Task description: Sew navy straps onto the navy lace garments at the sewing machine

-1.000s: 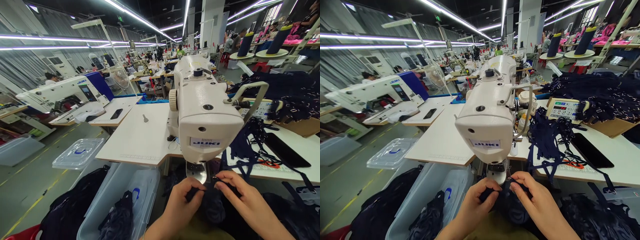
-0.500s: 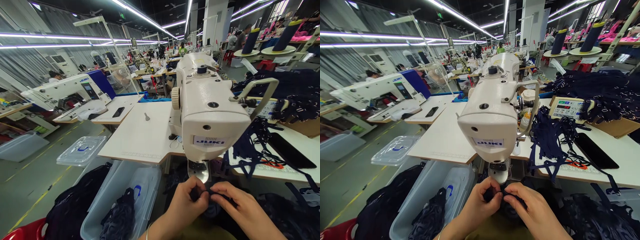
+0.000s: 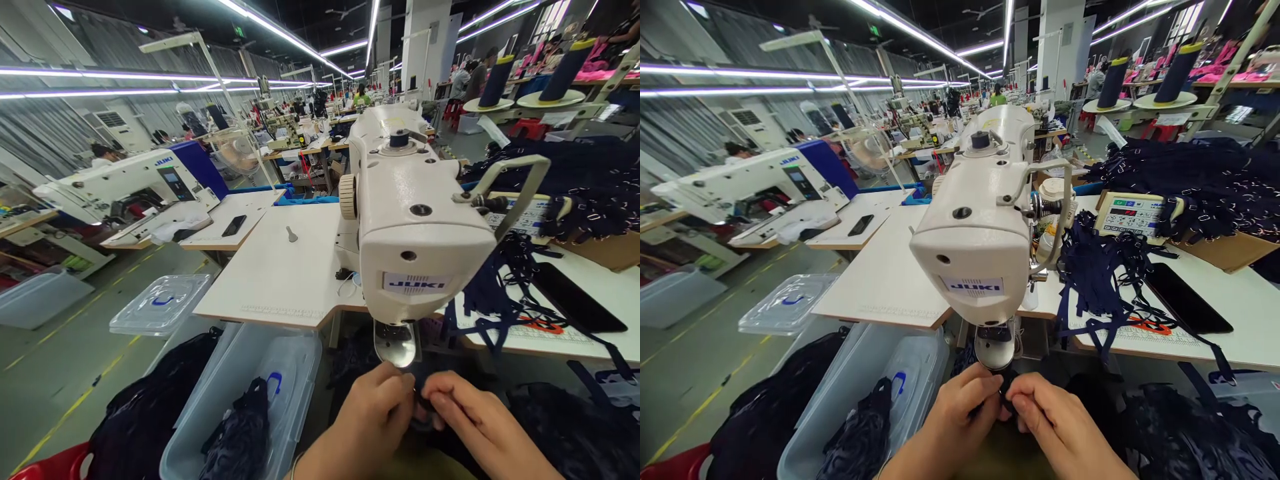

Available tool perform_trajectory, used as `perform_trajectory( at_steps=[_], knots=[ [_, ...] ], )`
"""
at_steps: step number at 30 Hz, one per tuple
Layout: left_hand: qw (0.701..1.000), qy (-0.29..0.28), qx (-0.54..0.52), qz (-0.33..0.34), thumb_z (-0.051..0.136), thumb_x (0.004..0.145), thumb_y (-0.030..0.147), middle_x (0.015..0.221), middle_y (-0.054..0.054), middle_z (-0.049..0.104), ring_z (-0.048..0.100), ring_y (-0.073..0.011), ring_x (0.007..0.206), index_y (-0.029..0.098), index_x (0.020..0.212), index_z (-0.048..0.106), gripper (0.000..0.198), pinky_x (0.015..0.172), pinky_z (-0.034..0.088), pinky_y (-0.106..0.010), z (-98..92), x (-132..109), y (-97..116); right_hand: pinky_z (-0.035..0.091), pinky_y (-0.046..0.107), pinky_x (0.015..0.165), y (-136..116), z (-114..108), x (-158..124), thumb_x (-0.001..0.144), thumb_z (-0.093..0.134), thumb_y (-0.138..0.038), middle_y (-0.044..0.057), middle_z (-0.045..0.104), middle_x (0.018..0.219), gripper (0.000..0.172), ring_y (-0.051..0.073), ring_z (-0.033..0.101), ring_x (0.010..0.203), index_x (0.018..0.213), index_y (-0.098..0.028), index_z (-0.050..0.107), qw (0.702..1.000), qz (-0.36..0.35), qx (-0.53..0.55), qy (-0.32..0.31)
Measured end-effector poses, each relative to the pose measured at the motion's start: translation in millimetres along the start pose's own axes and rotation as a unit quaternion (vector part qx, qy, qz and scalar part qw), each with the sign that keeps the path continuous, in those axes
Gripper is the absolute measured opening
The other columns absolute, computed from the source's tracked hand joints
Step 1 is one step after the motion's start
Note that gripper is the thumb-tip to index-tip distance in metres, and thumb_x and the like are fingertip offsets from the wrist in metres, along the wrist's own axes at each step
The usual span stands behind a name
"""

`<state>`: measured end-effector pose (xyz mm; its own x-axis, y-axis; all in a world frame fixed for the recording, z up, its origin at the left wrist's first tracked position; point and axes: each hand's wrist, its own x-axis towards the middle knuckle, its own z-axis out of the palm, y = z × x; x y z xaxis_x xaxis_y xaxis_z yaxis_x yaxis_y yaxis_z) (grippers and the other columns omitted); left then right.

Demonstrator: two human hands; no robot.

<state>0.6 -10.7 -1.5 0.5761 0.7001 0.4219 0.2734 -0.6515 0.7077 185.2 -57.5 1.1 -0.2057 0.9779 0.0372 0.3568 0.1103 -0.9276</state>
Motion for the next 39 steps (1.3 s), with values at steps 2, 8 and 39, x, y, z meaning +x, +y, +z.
perform_trajectory(
  at_steps=[2, 8, 39],
  knots=[
    [0.999, -0.018, 0.02, 0.035, 0.043, 0.093, 0.009, 0.078, -0.004, 0.056, 0.055, -0.0098, 0.064, 0.015, 0.095, 0.059, 0.017, 0.061, 0.045, -0.017, -4.2, 0, 1, 0.05, 0.018, 0.062, -2, 1, 1, 0.098, 0.04, -0.038, -0.005, 0.065, 0.065, 0.02, 0.011, 0.063, 0.064, 0.1, -0.027, 0.056, 0.997, 0.058, 0.05, -0.015],
    [0.982, -0.09, 0.143, 0.084, 0.041, 0.095, 0.011, 0.082, -0.007, 0.059, 0.056, -0.0139, 0.069, 0.013, 0.105, 0.059, 0.02, 0.063, 0.046, -0.021, -10.2, -1, 0, 0.041, 0.017, 0.047, 1, -6, 6, 0.094, 0.044, -0.037, -0.005, 0.066, 0.062, 0.02, 0.01, 0.057, 0.05, 0.087, -0.026, 0.059, 0.995, 0.051, -0.047, -0.066],
    [0.894, 0.046, -0.331, -0.298, 0.071, 0.078, 0.03, 0.082, -0.002, 0.063, 0.054, -0.0117, 0.071, 0.017, 0.082, 0.055, 0.021, 0.066, 0.044, -0.022, -4.6, 5, -3, 0.048, 0.034, 0.087, 7, -23, 13, 0.092, 0.054, -0.03, 0.003, 0.063, 0.1, 0.012, 0.021, 0.06, 0.098, 0.095, -0.029, 0.065, 0.956, -0.129, -0.181, 0.191]
  ],
)
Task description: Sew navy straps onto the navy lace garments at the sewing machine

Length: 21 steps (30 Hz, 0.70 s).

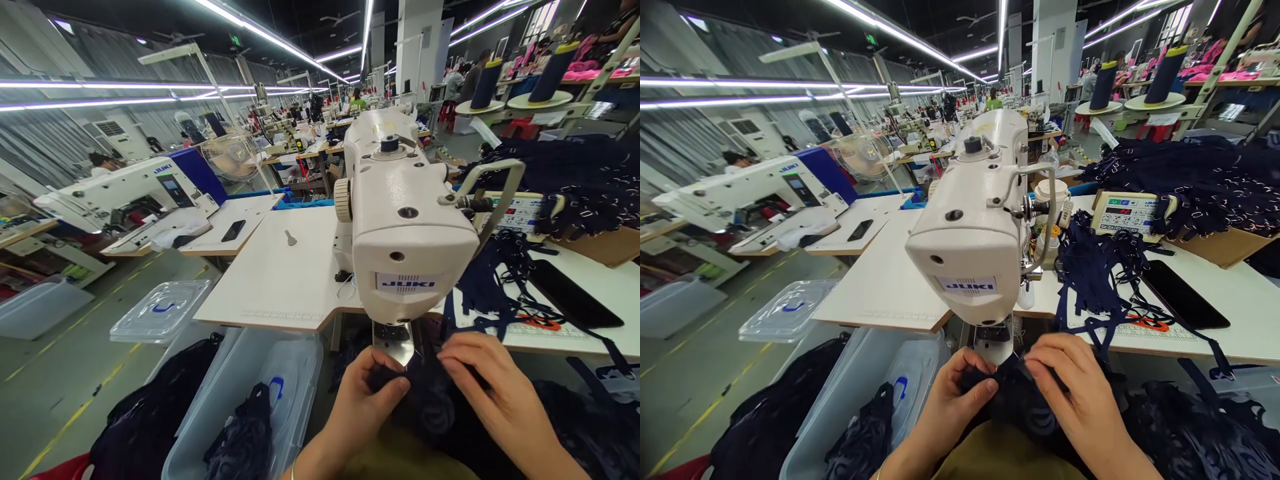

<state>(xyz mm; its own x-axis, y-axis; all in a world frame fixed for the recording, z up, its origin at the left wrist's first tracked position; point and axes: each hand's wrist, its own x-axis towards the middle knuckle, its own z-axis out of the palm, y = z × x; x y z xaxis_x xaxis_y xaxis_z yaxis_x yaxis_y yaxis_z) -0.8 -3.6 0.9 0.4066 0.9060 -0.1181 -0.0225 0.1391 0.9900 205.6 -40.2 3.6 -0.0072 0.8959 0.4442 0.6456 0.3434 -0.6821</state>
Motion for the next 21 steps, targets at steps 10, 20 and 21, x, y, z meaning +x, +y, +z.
perform_trajectory(
  at_steps=[10, 20, 21],
  knots=[
    [0.996, 0.033, 0.055, 0.058, 0.07, 0.077, 0.021, 0.078, -0.001, 0.069, 0.063, -0.0134, 0.071, 0.018, 0.079, 0.061, 0.009, 0.067, 0.047, -0.021, 14.4, 1, -2, 0.054, 0.021, 0.083, -8, 37, -17, 0.085, 0.064, -0.034, 0.003, 0.068, 0.101, 0.013, 0.018, 0.067, 0.095, 0.094, -0.026, 0.07, 0.95, 0.169, 0.264, -0.005],
    [0.944, 0.059, 0.195, 0.261, 0.062, 0.084, 0.011, 0.085, -0.002, 0.069, 0.066, -0.0136, 0.075, 0.02, 0.09, 0.061, 0.011, 0.07, 0.051, -0.021, 18.3, -5, -14, 0.056, 0.016, 0.071, -7, 49, -26, 0.084, 0.064, -0.019, -0.002, 0.069, 0.086, 0.01, 0.012, 0.068, 0.077, 0.084, -0.029, 0.066, 0.953, 0.097, 0.267, 0.105],
    [0.938, 0.058, 0.198, 0.279, 0.062, 0.085, 0.011, 0.085, -0.002, 0.069, 0.066, -0.0137, 0.076, 0.02, 0.091, 0.06, 0.011, 0.071, 0.052, -0.021, 18.6, -6, -14, 0.056, 0.017, 0.07, -6, 50, -28, 0.084, 0.063, -0.018, -0.002, 0.068, 0.086, 0.011, 0.013, 0.068, 0.077, 0.085, -0.029, 0.066, 0.953, 0.09, 0.268, 0.107]
  ],
)
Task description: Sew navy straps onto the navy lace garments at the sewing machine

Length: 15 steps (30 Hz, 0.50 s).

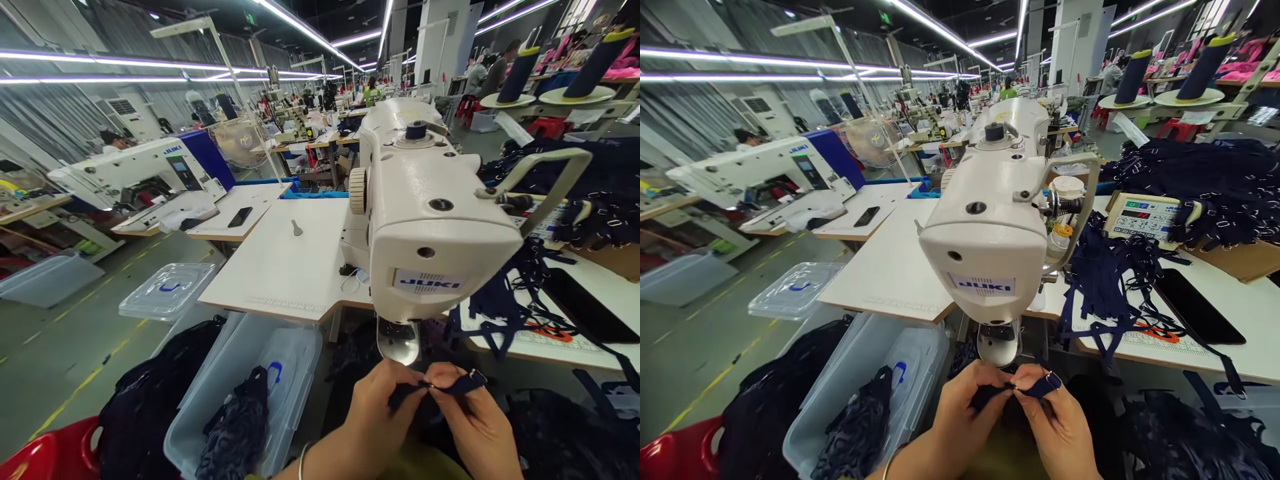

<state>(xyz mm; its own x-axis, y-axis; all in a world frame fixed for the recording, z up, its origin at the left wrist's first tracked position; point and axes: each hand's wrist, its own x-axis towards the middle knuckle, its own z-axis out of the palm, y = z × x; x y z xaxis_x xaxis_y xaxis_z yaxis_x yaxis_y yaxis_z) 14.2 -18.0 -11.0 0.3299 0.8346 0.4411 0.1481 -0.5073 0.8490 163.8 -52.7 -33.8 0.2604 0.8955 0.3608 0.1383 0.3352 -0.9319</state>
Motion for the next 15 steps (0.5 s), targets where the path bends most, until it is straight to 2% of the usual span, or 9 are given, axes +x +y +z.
perform_trajectory(
  at_steps=[4, 10, 12, 15],
  knots=[
    [0.998, 0.001, 0.007, 0.058, 0.061, 0.087, 0.011, 0.091, -0.004, 0.069, 0.066, -0.0139, 0.083, 0.021, 0.093, 0.057, 0.012, 0.075, 0.053, -0.021, -0.3, -1, 0, 0.057, 0.024, 0.07, 8, -3, -4, 0.084, 0.063, -0.017, 0.001, 0.068, 0.083, 0.01, 0.017, 0.068, 0.078, 0.083, -0.027, 0.065, 1.0, -0.018, 0.007, -0.001],
    [0.996, -0.007, 0.031, 0.083, 0.059, 0.089, 0.011, 0.09, -0.004, 0.068, 0.066, -0.014, 0.08, 0.021, 0.092, 0.056, 0.011, 0.072, 0.054, -0.022, 0.1, -2, -3, 0.057, 0.026, 0.068, 10, -5, -4, 0.087, 0.061, -0.019, 0.003, 0.07, 0.084, 0.009, 0.02, 0.068, 0.083, 0.082, -0.026, 0.063, 0.999, -0.028, -0.013, -0.018],
    [0.998, 0.0, 0.033, 0.06, 0.061, 0.088, 0.015, 0.084, -0.004, 0.067, 0.065, -0.0138, 0.075, 0.021, 0.088, 0.056, 0.007, 0.069, 0.053, -0.022, 0.8, -2, -2, 0.057, 0.023, 0.067, 6, -4, -2, 0.086, 0.061, -0.021, 0.002, 0.07, 0.082, 0.007, 0.018, 0.069, 0.079, 0.084, -0.027, 0.063, 0.999, -0.027, -0.027, -0.015],
    [1.0, 0.009, -0.004, -0.027, 0.065, 0.086, 0.02, 0.077, -0.002, 0.064, 0.063, -0.0133, 0.07, 0.02, 0.083, 0.056, 0.009, 0.066, 0.051, -0.021, 1.1, -1, 0, 0.056, 0.019, 0.066, 2, -4, 2, 0.087, 0.06, -0.02, -0.001, 0.069, 0.084, 0.009, 0.014, 0.069, 0.075, 0.089, -0.028, 0.063, 0.998, -0.013, -0.051, -0.033]
  ],
)
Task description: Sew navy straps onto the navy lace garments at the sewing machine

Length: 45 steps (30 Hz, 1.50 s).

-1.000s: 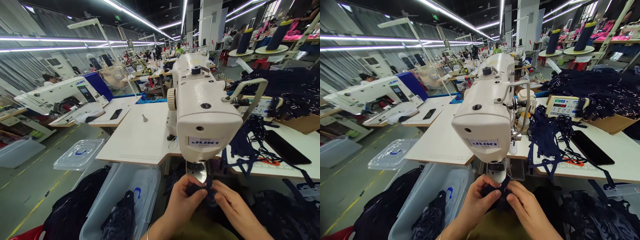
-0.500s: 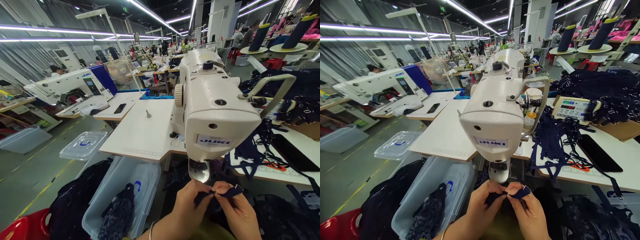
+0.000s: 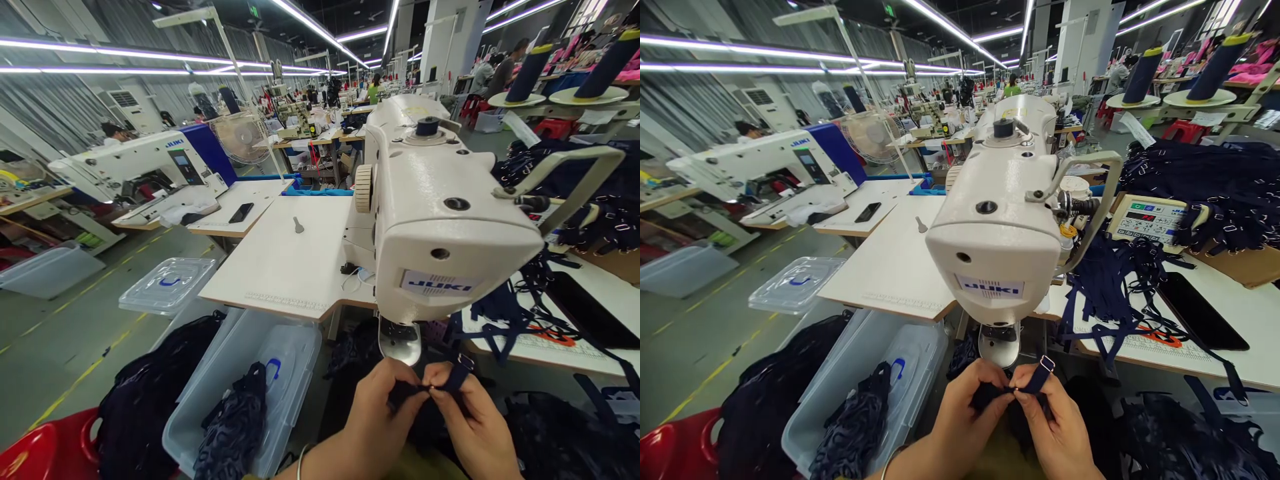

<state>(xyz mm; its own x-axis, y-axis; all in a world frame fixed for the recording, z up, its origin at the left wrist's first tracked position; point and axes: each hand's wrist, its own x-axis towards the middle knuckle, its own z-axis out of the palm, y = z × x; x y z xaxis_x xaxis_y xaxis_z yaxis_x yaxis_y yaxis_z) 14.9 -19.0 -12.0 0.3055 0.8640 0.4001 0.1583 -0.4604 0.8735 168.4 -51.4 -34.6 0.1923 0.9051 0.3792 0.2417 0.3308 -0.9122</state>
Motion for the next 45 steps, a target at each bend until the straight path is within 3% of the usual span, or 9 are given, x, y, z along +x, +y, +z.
perform_trajectory(
  at_steps=[3, 14, 20, 24, 30, 36, 40, 43, 45],
  knots=[
    [0.999, 0.009, -0.038, -0.036, 0.068, 0.084, 0.023, 0.079, -0.002, 0.065, 0.063, -0.0139, 0.072, 0.019, 0.078, 0.055, 0.015, 0.068, 0.051, -0.022, -1.1, 0, 1, 0.056, 0.019, 0.067, 0, -1, 2, 0.086, 0.061, -0.019, -0.001, 0.069, 0.083, 0.01, 0.014, 0.068, 0.075, 0.086, -0.028, 0.064, 1.0, -0.009, -0.006, -0.018],
    [0.997, 0.037, -0.061, 0.022, 0.069, 0.082, 0.017, 0.081, -0.003, 0.069, 0.066, -0.014, 0.072, 0.019, 0.075, 0.056, 0.015, 0.066, 0.052, -0.021, -1.3, -2, -3, 0.057, 0.024, 0.067, 3, 3, 1, 0.086, 0.062, -0.022, 0.002, 0.069, 0.08, 0.006, 0.017, 0.068, 0.075, 0.082, -0.027, 0.064, 1.0, -0.008, 0.026, -0.016],
    [0.991, 0.055, -0.041, -0.117, 0.067, 0.079, 0.019, 0.073, 0.001, 0.064, 0.06, -0.0123, 0.066, 0.019, 0.074, 0.056, 0.012, 0.062, 0.047, -0.02, 1.2, -5, -2, 0.056, 0.021, 0.073, 2, 5, 7, 0.089, 0.058, -0.029, 0.002, 0.069, 0.089, 0.007, 0.016, 0.068, 0.083, 0.09, -0.026, 0.064, 0.996, 0.03, -0.077, -0.041],
    [0.976, 0.072, -0.014, -0.207, 0.067, 0.077, 0.025, 0.064, 0.004, 0.055, 0.05, -0.0107, 0.058, 0.019, 0.072, 0.053, 0.016, 0.055, 0.04, -0.019, 3.8, -4, -7, 0.053, 0.026, 0.077, 7, 8, 13, 0.092, 0.053, -0.029, 0.003, 0.068, 0.092, 0.009, 0.019, 0.065, 0.089, 0.093, -0.026, 0.062, 0.986, -0.007, -0.152, -0.062],
    [0.965, 0.077, -0.044, -0.246, 0.069, 0.076, 0.027, 0.07, 0.005, 0.052, 0.049, -0.0105, 0.062, 0.02, 0.081, 0.049, 0.022, 0.057, 0.041, -0.019, 1.6, 1, -11, 0.05, 0.028, 0.074, 3, 9, 23, 0.094, 0.049, -0.032, 0.003, 0.062, 0.093, 0.01, 0.019, 0.06, 0.091, 0.095, -0.027, 0.058, 0.979, 0.031, -0.167, -0.114],
    [0.985, 0.064, 0.042, -0.152, 0.066, 0.084, 0.028, 0.091, -0.002, 0.061, 0.061, -0.016, 0.082, 0.021, 0.104, 0.052, 0.026, 0.072, 0.051, -0.027, -10.1, 2, -20, 0.045, 0.029, 0.066, -3, 12, 39, 0.091, 0.048, -0.037, -0.001, 0.042, 0.085, 0.014, 0.015, 0.048, 0.069, 0.096, -0.025, 0.05, 0.979, 0.109, -0.141, -0.099],
    [0.938, 0.153, 0.289, 0.118, 0.063, 0.088, 0.028, 0.112, -0.01, 0.059, 0.057, -0.0215, 0.105, 0.018, 0.116, 0.055, 0.031, 0.09, 0.047, -0.035, -24.1, 5, -23, 0.041, 0.029, 0.062, 3, 14, 47, 0.089, 0.049, -0.042, -0.004, 0.037, 0.079, 0.02, 0.014, 0.042, 0.065, 0.097, -0.025, 0.042, 0.972, 0.185, -0.109, -0.099],
    [0.882, 0.011, 0.374, 0.286, 0.055, 0.095, 0.021, 0.112, -0.005, 0.065, 0.056, -0.0159, 0.111, 0.018, 0.118, 0.058, 0.024, 0.101, 0.037, -0.031, -35.5, 11, -20, 0.042, 0.031, 0.069, 9, 14, 49, 0.088, 0.05, -0.042, -0.003, 0.042, 0.082, 0.025, 0.015, 0.044, 0.07, 0.103, -0.025, 0.039, 0.972, 0.201, -0.071, -0.099],
    [0.848, -0.105, 0.413, 0.314, 0.048, 0.098, 0.018, 0.119, -0.001, 0.065, 0.053, -0.0138, 0.116, 0.019, 0.122, 0.057, 0.026, 0.102, 0.034, -0.029, -41.7, 14, -18, 0.042, 0.031, 0.071, 10, 14, 49, 0.087, 0.051, -0.043, -0.002, 0.044, 0.084, 0.028, 0.016, 0.045, 0.073, 0.105, -0.024, 0.039, 0.97, 0.216, -0.055, -0.094]
  ],
)
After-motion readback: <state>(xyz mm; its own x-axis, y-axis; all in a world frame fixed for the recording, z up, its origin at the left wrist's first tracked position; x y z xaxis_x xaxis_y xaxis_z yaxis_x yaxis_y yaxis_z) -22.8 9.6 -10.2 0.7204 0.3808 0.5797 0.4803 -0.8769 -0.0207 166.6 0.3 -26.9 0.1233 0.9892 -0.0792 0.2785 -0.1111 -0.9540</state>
